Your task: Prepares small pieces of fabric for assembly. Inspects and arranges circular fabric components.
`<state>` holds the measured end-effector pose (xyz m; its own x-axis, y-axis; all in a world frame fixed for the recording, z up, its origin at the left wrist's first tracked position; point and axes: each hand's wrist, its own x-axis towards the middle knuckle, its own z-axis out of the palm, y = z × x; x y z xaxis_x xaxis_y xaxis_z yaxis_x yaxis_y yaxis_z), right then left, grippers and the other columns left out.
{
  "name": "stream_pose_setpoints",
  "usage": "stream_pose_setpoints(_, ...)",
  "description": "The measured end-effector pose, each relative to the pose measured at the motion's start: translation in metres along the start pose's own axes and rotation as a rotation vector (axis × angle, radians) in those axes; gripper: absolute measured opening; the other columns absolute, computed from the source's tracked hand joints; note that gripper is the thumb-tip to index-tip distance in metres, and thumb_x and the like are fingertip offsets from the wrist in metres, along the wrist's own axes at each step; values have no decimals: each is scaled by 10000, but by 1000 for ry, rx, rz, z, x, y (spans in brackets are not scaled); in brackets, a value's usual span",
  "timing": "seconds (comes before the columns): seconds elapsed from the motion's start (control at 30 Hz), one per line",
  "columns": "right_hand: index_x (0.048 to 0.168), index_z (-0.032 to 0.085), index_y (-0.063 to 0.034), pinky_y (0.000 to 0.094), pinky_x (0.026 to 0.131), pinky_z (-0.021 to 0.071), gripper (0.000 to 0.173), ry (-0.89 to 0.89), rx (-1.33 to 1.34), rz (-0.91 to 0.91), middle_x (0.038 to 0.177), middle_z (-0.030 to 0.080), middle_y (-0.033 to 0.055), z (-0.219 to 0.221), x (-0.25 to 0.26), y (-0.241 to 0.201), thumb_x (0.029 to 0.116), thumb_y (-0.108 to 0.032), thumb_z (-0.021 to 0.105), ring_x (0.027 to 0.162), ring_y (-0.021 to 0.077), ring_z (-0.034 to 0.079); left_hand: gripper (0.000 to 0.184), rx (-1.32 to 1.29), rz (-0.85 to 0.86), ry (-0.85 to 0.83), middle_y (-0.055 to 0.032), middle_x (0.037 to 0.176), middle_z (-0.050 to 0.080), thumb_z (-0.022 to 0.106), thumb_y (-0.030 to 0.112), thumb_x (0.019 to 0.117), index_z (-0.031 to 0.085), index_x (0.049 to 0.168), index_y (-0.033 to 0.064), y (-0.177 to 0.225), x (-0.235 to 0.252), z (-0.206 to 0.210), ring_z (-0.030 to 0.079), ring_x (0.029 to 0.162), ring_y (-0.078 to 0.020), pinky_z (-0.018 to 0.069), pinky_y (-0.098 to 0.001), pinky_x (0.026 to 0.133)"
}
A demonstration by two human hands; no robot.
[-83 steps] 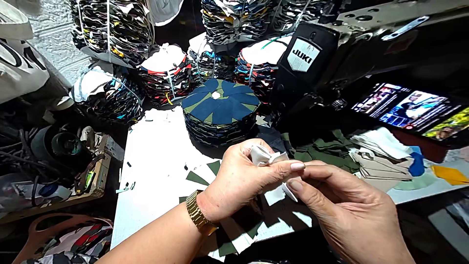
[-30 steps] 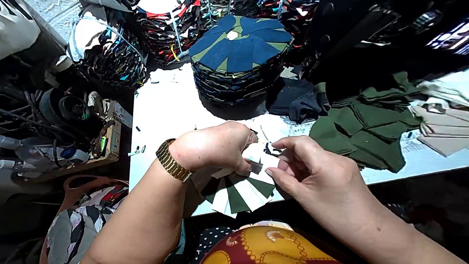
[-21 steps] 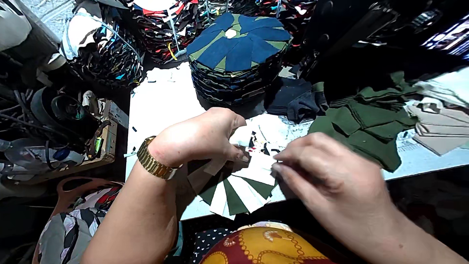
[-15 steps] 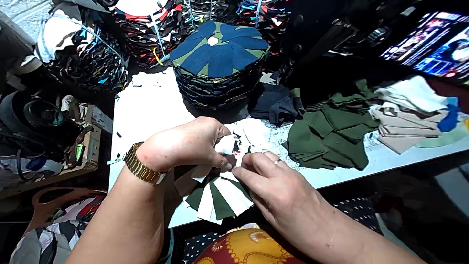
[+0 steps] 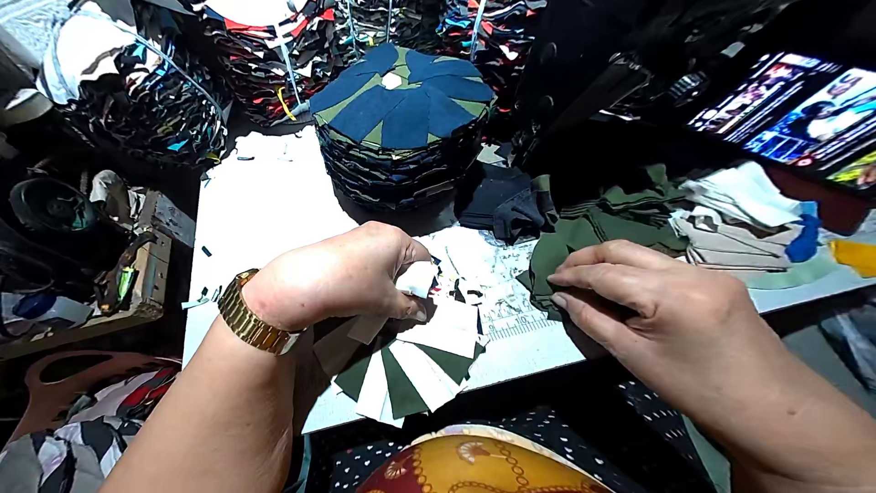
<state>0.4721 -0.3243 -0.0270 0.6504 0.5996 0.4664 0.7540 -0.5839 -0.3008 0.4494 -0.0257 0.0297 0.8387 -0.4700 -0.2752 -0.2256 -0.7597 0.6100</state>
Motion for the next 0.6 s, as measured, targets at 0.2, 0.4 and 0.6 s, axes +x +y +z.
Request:
stream_pose_setpoints(0.2,959,779,-38,420,725,553,226,-20,-59,-46,1001,698,116,3,1,-3,936,-154,587,888,273,670,158,78,-8,15,48,693,634,842,232,858,732,910,131,0,1,3,552,589,-19,447,-205,541)
stream_pose_setpoints(0.4,959,723,-23,422,711,557,252,-17,-54,-20,990,696,117,2,4,-1,974,-161,512,871,255,679,77,-502,181,178,29,663,629,762,53,892,687,891,70,-10,-1,-2,550,535,-1,446,-142,474)
stream_pose_setpoints(0.6,1165,653,23,435,748,574,250,82,11,108,1014,681,177,-8,16,1,1011,-129,529,843,252,678,299,-810,156,293,-17,825,684,727,-24,897,690,1190,25,-6,0,0,573,601,-8,479,-128,528)
